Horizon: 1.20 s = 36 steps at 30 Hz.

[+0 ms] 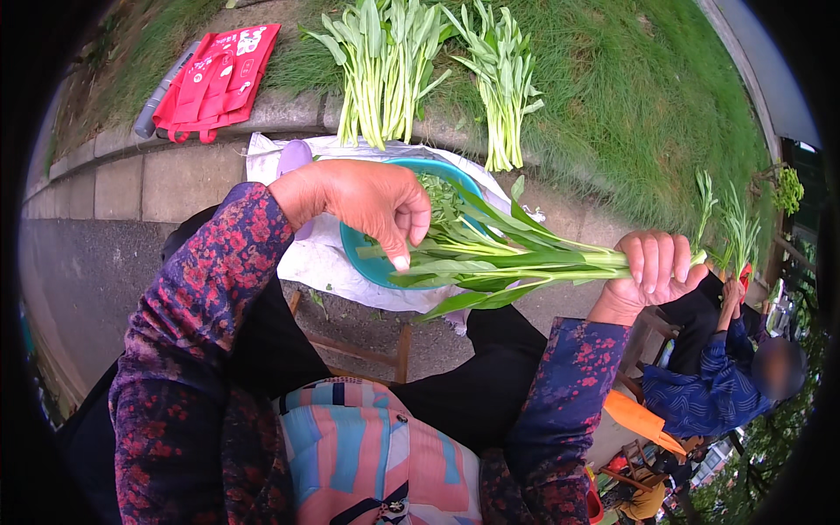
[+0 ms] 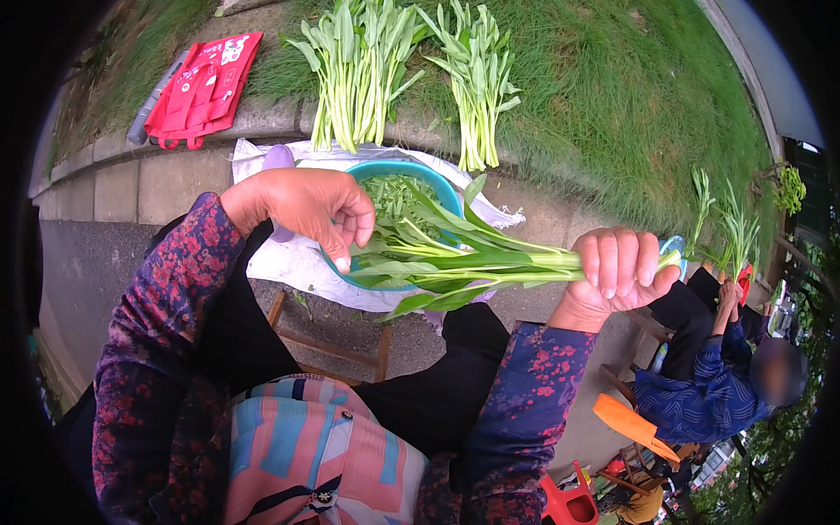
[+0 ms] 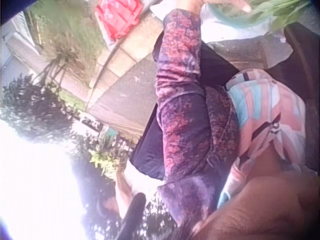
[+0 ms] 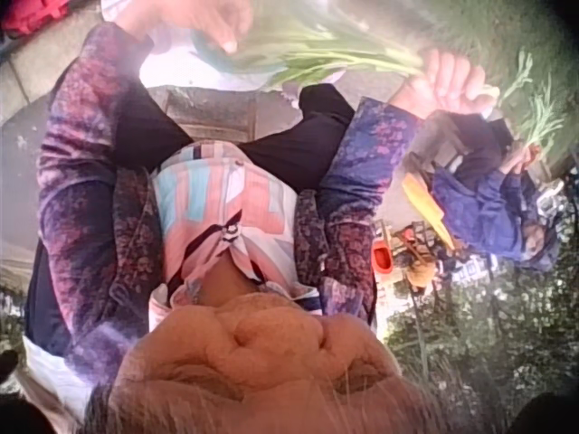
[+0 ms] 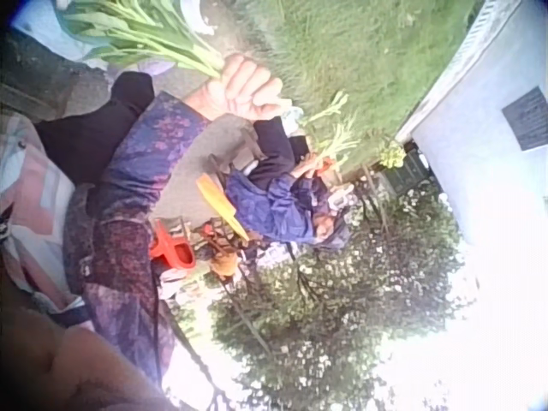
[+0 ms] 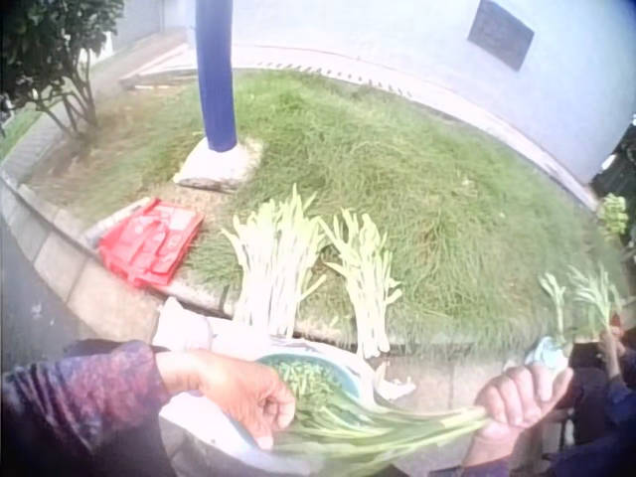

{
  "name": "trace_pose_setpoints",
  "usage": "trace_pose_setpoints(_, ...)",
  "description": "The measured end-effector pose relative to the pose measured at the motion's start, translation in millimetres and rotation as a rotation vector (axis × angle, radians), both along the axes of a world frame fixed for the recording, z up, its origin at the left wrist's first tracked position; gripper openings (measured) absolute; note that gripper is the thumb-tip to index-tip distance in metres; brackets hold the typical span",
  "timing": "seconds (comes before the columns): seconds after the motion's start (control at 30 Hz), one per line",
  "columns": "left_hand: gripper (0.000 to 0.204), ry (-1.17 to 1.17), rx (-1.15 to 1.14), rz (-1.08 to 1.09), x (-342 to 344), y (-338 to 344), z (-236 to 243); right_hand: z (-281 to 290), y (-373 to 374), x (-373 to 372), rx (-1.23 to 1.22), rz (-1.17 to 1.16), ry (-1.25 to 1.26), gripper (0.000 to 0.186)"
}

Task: The person breaks bundles of green leafy vegetables into smaller pieces by hand, dropping the processed sections into a green plastic bowl while sitting outdoors.

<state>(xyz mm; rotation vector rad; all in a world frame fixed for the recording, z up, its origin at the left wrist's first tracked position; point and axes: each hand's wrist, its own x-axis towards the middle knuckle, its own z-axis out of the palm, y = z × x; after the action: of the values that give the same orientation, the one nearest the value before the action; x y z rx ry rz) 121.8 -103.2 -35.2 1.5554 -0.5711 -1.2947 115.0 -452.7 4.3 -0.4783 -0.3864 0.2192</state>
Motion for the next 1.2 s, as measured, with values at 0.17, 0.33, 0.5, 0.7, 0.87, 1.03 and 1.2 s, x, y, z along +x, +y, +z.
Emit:
trace_pose_setpoints(0.17,0.018,-0.111,0.174,0.058,11,-1,5,2,2,0,0.027,0.012,0.006,0.029)
trace_pose_setpoints(0.33,0.011,-0.223,0.107,0.246,8,-6,-3,2,2,1,0.066,0.028,-0.006,0.028)
trace_pose_setpoints(0.5,0.018,-0.115,-0.005,0.313,1,-15,-4,0,4,2,0.080,0.025,0.010,0.028)
trace_pose_setpoints(0.7,0.020,-0.152,-0.014,0.275,-2,-20,3,0,9,3,0.043,0.026,0.022,0.030)
trace_pose_setpoints(0.87,0.017,-0.220,-0.035,0.244,-1,-24,2,-4,7,5,0.008,0.000,0.025,0.034)
trace_pose_setpoints(1.03,0.008,-0.306,0.023,0.297,-4,-24,-1,-9,10,10,-0.026,-0.064,0.158,0.043)
trace_pose_setpoints(1.2,0.002,-0.071,0.070,0.508,-6,-29,-12,-7,18,12,-0.058,-0.143,0.208,0.042)
